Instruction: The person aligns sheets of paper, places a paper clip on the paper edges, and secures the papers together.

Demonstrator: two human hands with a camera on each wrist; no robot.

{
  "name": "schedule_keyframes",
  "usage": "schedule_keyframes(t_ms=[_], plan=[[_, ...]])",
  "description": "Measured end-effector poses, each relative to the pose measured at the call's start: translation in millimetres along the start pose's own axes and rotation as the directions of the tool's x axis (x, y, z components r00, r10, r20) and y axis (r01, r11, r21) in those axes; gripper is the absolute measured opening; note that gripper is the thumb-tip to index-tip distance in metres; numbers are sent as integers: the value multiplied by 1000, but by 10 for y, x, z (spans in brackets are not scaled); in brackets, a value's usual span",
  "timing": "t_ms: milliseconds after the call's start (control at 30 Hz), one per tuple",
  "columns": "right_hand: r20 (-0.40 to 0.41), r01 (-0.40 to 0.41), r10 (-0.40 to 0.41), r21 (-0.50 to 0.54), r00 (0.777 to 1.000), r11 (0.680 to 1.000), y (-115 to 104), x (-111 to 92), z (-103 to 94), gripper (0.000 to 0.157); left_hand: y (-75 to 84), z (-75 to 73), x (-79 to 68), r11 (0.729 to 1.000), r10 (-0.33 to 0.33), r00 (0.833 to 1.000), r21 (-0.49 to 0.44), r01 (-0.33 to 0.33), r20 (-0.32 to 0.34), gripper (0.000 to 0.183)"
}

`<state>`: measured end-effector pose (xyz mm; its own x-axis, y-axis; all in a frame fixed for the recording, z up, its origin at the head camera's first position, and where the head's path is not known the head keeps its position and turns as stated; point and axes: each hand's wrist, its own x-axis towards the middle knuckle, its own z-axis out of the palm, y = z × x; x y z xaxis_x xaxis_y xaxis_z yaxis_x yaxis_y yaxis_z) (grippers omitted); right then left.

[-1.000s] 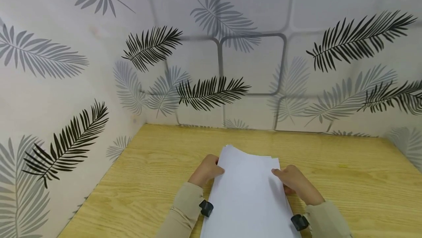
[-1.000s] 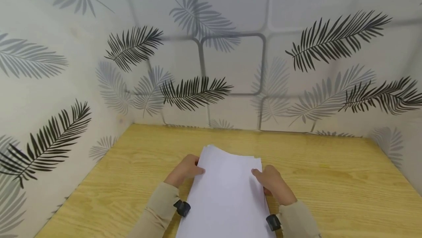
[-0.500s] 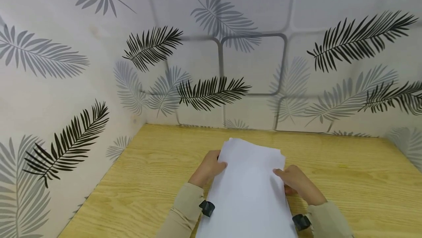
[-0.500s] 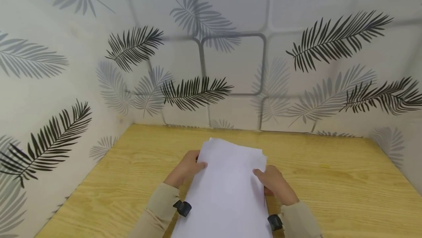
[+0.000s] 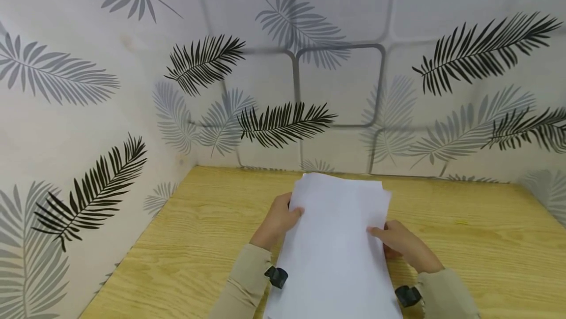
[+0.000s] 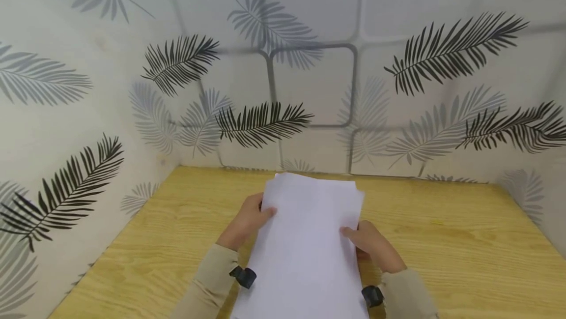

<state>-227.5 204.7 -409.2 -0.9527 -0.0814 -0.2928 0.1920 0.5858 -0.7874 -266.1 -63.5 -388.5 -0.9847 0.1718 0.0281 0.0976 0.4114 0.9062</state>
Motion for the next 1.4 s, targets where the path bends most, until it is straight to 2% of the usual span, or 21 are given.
schedule_keyframes(t_ms=[67, 167, 267, 333, 433, 600, 800, 1000, 1100, 1200, 1300, 1400], plan=[[21, 20, -21, 26, 1000, 999, 5, 17, -10, 64, 3, -25, 4, 1000, 1, 1000, -29, -1, -5, 40], [64, 43, -51, 120, 997, 992, -5, 36, -21, 69, 0, -75, 12, 997, 6, 1000, -71, -7, -13, 39], [104, 77, -103, 226, 989, 971, -25, 40, -30, 73, 0, -125, 19, 994, -6, 1000, -110, 3, -23, 39], [94, 116, -145, 264, 985, 958, -32, 37, -31, 69, 0, -150, 22, 991, -22, 999, -133, 18, -32, 39], [48, 172, -194, 286, 980, 943, -46, 30, -29, 63, 7, -167, 25, 985, -35, 998, -171, 27, -43, 40], [-54, 231, -225, 287, 973, 930, -73, 8, -31, 56, 6, -177, 30, 979, -36, 997, -203, 21, -72, 40], [-158, 280, -242, 299, 957, 912, -146, -39, -36, 53, 6, -203, 11, 971, 12, 995, -236, -36, -100, 38], [-276, 293, -224, 241, 935, 925, -246, -107, -30, 47, 11, -204, 1, 958, 44, 996, -281, -65, -79, 41], [-339, 300, -221, 203, 915, 932, -279, -132, -40, 44, 16, -196, 0, 954, 49, 998, -295, -60, -46, 42], [-401, 335, -243, 177, 883, 926, -298, -155, -67, 42, 32, -187, -7, 953, 48, 999, -298, -48, -7, 41], [-462, 397, -293, 144, 837, 907, -311, -187, -88, 40, 58, -183, -27, 954, 77, 997, -293, -67, 25, 41], [-512, 469, -353, 113, 783, 876, -333, -229, -96, 39, 98, -178, -58, 949, 131, 991, -294, -115, 35, 47]])
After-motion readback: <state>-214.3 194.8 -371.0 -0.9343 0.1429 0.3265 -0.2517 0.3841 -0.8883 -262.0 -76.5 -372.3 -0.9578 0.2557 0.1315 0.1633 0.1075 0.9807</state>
